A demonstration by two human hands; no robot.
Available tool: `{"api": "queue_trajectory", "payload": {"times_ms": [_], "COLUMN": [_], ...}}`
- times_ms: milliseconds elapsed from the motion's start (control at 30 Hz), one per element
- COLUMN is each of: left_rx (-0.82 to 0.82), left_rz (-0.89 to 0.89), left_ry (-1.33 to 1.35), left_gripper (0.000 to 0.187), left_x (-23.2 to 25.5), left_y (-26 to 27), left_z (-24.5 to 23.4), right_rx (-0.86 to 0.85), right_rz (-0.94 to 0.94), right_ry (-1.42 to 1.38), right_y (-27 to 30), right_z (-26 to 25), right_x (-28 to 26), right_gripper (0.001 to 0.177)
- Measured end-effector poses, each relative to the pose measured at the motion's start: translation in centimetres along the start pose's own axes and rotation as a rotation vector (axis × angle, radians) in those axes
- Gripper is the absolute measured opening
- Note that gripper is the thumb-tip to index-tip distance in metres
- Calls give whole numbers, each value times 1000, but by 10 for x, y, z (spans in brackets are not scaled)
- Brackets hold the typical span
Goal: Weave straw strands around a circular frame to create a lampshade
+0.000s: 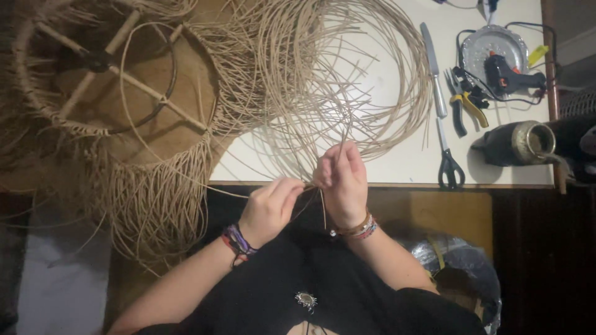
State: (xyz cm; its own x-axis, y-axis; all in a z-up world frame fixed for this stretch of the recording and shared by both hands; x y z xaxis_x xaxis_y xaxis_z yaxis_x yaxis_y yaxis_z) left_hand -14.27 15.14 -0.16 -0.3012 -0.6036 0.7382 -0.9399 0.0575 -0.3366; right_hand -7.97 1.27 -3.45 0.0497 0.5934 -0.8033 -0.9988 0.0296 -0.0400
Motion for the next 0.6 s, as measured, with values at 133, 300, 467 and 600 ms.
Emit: {"api": "queue_trajectory", "payload": {"times_ms": [133, 300, 467, 600], "left_rx": [75, 27, -22, -2], "left_rz": [-52, -199, -337, -290], "left_ry": [295, 634, 725, 727], "left_gripper": [25, 22, 31, 31], "left_x": [18, 32, 21, 16], "left_y": [-34, -56, -55, -53], "left_z": [-50, -65, -66, -65], "right_rx": [-104, -297, -362, -422], "right_rz": [-121, -151, -64, -5], "right_ry": [202, 600, 540, 552], "right_y": [6, 16, 18, 20], "right_z": [13, 38, 47, 57], "right_x": [-3, -3, -6, -3], "right_gripper": [12, 20, 22, 28]}}
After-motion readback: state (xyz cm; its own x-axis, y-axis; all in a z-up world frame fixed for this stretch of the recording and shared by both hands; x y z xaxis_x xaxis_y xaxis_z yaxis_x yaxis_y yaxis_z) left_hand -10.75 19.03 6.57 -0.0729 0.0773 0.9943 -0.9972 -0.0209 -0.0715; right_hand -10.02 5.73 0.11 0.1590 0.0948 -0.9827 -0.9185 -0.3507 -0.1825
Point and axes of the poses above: each hand's wrist, its own y-axis away from the middle knuckle, its own z-axis out of the palm, x = y × z, the point moved 8 cm from there along -y, towards the middle knuckle, and after that the axes turned 9 degrees about -z, right-handed, at the moved point
